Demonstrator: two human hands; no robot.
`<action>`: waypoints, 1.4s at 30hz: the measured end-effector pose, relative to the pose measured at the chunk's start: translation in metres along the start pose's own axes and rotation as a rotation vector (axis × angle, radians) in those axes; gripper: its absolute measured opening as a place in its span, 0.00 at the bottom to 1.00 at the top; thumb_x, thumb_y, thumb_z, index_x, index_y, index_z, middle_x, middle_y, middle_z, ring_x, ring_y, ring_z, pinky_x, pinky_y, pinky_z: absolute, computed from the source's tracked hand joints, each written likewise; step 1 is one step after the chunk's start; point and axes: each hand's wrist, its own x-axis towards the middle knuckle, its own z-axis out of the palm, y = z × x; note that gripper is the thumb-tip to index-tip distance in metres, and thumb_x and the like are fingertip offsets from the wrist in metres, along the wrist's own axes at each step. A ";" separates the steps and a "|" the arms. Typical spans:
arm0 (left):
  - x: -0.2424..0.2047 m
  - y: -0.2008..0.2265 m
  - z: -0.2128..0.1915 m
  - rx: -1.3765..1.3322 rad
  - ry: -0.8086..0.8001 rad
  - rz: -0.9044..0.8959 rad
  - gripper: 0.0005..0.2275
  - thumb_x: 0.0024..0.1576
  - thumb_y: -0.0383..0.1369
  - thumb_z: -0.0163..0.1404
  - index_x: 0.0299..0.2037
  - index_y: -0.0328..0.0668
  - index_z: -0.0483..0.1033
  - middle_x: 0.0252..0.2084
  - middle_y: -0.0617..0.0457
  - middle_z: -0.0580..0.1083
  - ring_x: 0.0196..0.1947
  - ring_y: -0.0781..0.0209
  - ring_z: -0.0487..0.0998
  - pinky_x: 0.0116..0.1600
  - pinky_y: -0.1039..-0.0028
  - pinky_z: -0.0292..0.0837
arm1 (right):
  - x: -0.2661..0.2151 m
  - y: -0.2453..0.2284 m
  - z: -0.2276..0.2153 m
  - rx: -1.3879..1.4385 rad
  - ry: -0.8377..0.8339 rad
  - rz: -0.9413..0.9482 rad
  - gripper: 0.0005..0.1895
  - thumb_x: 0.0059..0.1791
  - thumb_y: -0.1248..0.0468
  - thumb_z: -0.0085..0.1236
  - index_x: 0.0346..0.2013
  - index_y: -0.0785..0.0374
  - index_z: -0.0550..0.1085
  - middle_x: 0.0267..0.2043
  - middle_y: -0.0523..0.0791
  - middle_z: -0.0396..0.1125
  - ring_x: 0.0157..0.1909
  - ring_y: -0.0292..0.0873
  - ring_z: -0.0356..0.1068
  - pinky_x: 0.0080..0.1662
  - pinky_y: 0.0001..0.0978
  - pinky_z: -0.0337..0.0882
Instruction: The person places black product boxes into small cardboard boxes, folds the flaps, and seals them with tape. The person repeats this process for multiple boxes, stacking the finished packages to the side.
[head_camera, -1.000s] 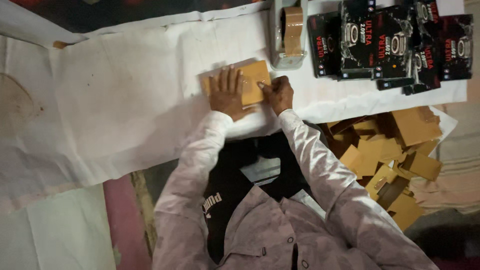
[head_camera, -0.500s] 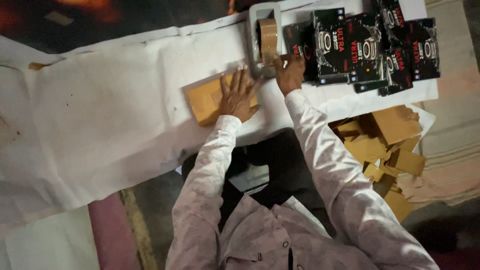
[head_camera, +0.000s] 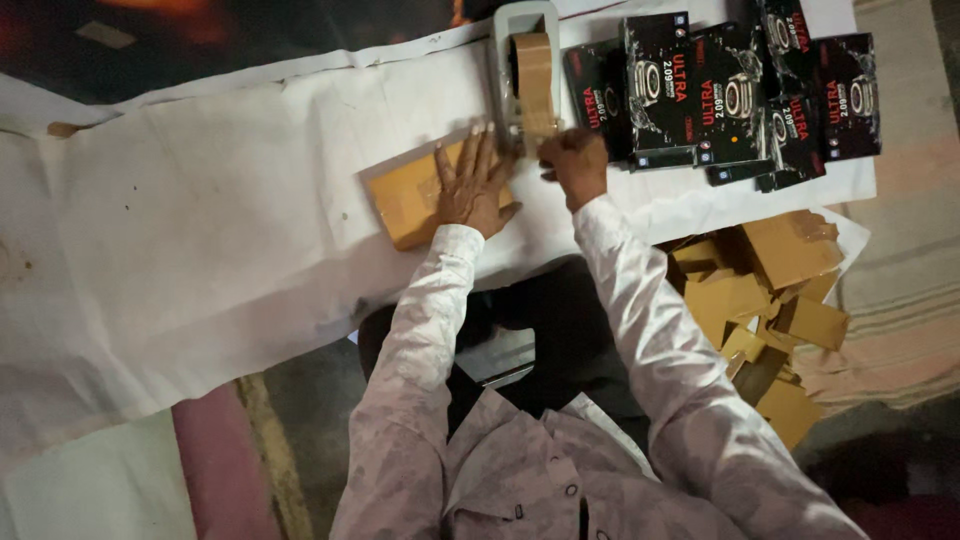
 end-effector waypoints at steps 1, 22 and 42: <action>0.003 0.000 -0.001 0.019 -0.043 -0.018 0.38 0.52 0.58 0.58 0.72 0.62 0.59 0.82 0.48 0.40 0.81 0.51 0.34 0.73 0.31 0.22 | -0.008 0.002 -0.001 0.087 -0.008 0.077 0.07 0.46 0.67 0.66 0.31 0.69 0.77 0.28 0.47 0.74 0.26 0.39 0.74 0.28 0.33 0.77; 0.002 -0.008 0.019 -0.046 0.031 0.026 0.45 0.48 0.53 0.62 0.76 0.70 0.49 0.80 0.46 0.42 0.79 0.49 0.37 0.73 0.30 0.26 | 0.041 0.115 0.002 -0.514 0.142 -0.446 0.11 0.44 0.58 0.69 0.29 0.65 0.84 0.25 0.47 0.74 0.26 0.35 0.72 0.31 0.28 0.71; -0.077 -0.104 0.042 -0.360 0.367 -0.108 0.58 0.32 0.51 0.73 0.73 0.41 0.53 0.76 0.41 0.59 0.77 0.47 0.54 0.76 0.55 0.42 | -0.060 0.023 0.104 0.000 -0.261 -0.090 0.33 0.42 0.74 0.61 0.63 0.66 0.66 0.35 0.45 0.72 0.30 0.37 0.72 0.31 0.31 0.73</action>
